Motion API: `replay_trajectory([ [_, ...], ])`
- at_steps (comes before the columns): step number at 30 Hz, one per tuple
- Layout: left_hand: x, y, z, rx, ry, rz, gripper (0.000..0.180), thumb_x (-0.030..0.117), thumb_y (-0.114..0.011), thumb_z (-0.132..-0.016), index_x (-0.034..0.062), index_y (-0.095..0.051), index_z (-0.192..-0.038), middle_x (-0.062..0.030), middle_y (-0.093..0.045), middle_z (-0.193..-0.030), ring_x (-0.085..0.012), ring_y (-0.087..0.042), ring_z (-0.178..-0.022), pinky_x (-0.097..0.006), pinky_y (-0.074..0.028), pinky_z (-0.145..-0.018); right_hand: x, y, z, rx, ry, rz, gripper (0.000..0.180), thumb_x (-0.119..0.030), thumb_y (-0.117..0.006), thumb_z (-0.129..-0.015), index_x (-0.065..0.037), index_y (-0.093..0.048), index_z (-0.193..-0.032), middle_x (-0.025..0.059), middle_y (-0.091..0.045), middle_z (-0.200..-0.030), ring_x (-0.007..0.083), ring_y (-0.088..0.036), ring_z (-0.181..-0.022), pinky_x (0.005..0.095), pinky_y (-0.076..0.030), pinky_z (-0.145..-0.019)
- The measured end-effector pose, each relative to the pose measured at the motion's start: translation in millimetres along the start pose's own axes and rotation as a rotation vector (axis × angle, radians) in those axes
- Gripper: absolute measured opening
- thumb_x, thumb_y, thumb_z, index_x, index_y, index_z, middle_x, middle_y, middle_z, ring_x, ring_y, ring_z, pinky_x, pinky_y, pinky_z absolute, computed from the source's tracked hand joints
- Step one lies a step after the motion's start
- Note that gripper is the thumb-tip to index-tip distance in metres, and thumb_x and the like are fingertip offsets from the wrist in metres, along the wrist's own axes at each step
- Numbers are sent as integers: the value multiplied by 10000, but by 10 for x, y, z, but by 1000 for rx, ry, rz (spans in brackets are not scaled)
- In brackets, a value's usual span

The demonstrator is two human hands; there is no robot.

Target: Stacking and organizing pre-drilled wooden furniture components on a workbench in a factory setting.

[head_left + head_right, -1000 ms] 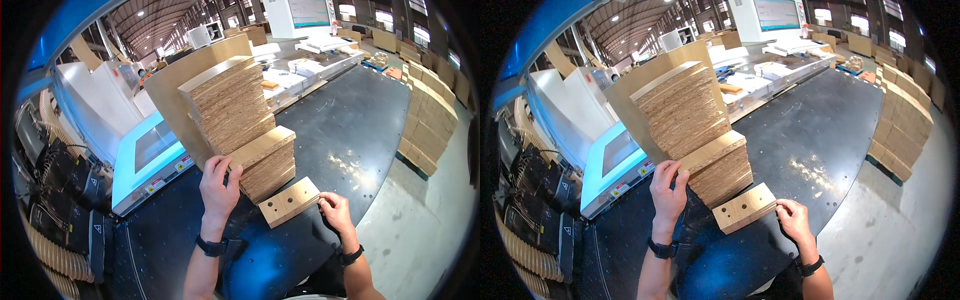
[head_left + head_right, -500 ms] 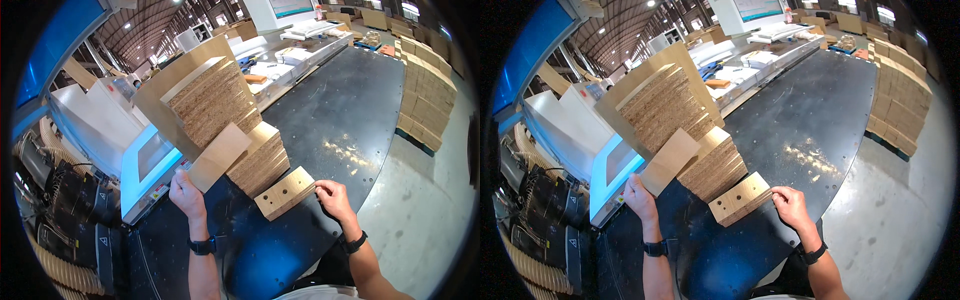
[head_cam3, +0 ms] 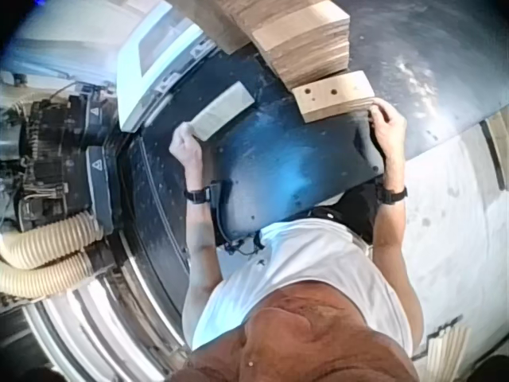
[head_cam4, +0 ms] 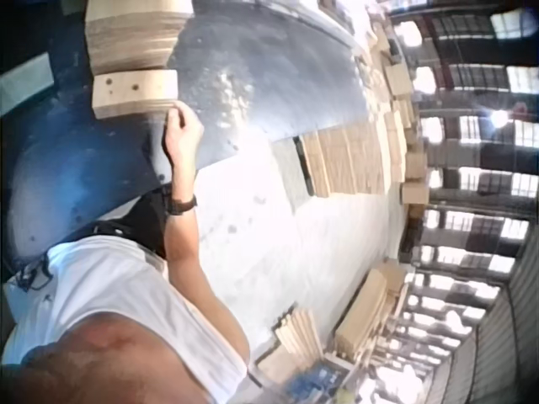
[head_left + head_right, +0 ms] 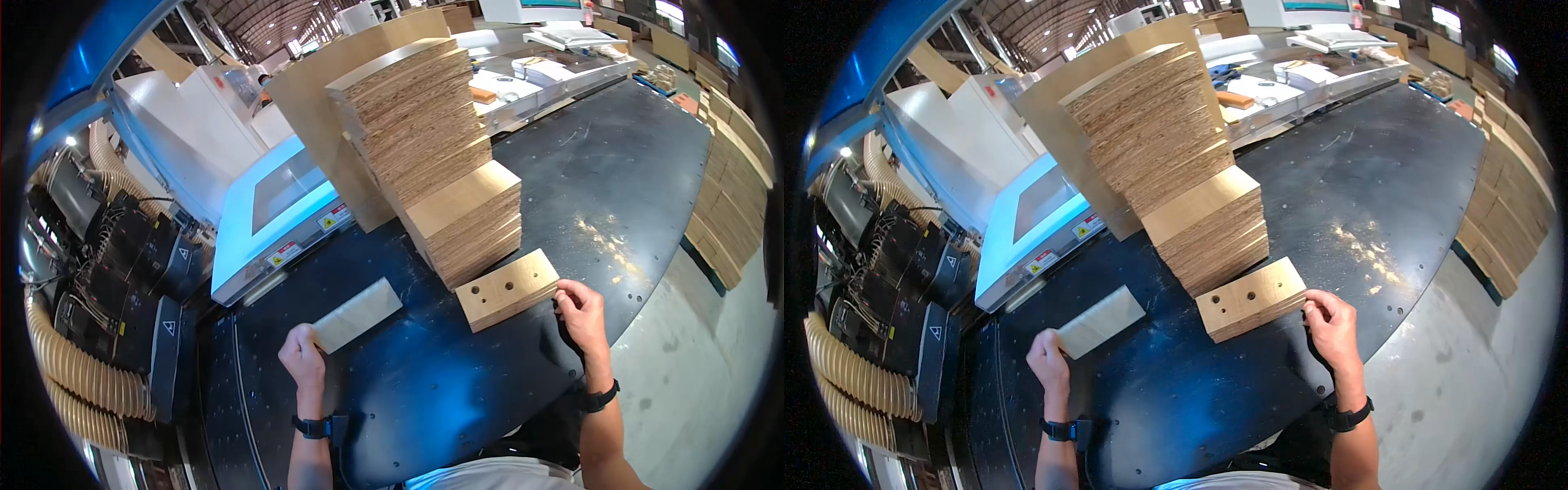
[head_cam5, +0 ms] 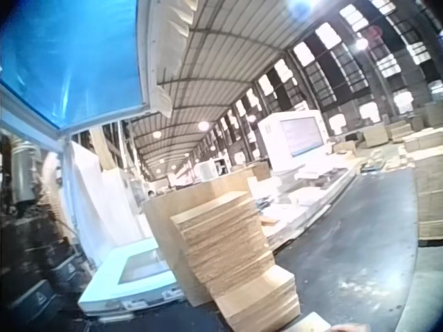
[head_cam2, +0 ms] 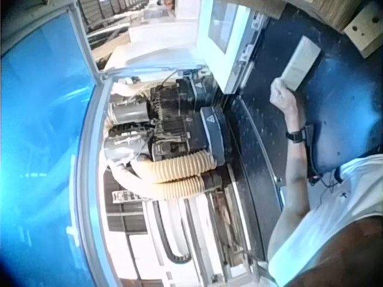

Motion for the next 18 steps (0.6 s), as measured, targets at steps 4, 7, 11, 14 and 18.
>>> replay_trajectory([
  [4, 57, 69, 125, -179, -259, -173, 113, 106, -696, -943, -2, -725, -928, -153, -738, -883, -312, -730, -826, -389, -573, -767, 129, 62, -14, 0, -12, 29, 194, -67, -679, -982, 13, -722, -1154, 10, -716, -854, 74, -646, -683, 234, -517, -582],
  [7, 135, 110, 87, -362, -266, -185, 105, 108, -773, -865, 16, -743, -906, -132, -763, -940, -317, -730, -891, -399, -581, -826, 144, 48, -23, 1, -22, 43, 189, -57, -674, -979, 8, -721, -1150, 13, -719, -876, 76, -642, -680, 232, -511, -577],
  [11, 126, 2, -54, -520, -240, -164, 113, 130, -784, -831, 26, -754, -864, -131, -769, -957, -315, -725, -942, -402, -573, -858, 146, 52, -16, 39, -37, 49, 165, -41, -668, -980, 14, -736, -1120, 14, -698, -841, 84, -646, -670, 247, -533, -584],
  [14, -105, -140, -403, -460, -177, -216, 117, 133, -733, -844, 19, -757, -853, -141, -766, -941, -332, -718, -940, -422, -567, -863, 134, 52, -26, 39, -29, 66, 166, -42, -670, -977, 17, -734, -1119, 19, -699, -849, 88, -638, -655, 244, -522, -568],
  [18, -695, -439, -1099, -401, -124, -420, 274, 141, -721, -886, 36, -726, -1139, -219, -714, -1170, -408, -651, -1133, -473, -523, -988, 143, 60, -26, 63, -62, 101, 156, -47, -672, -970, 18, -733, -1099, 11, -693, -840, 82, -629, -648, 239, -511, -558],
])
Point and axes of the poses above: each hand's wrist, its own z-axis away from the middle knuckle, its own y-axis out of the back of the hand, x = y × z, the point moved 5 cm from there along -z, towards the middle knuckle
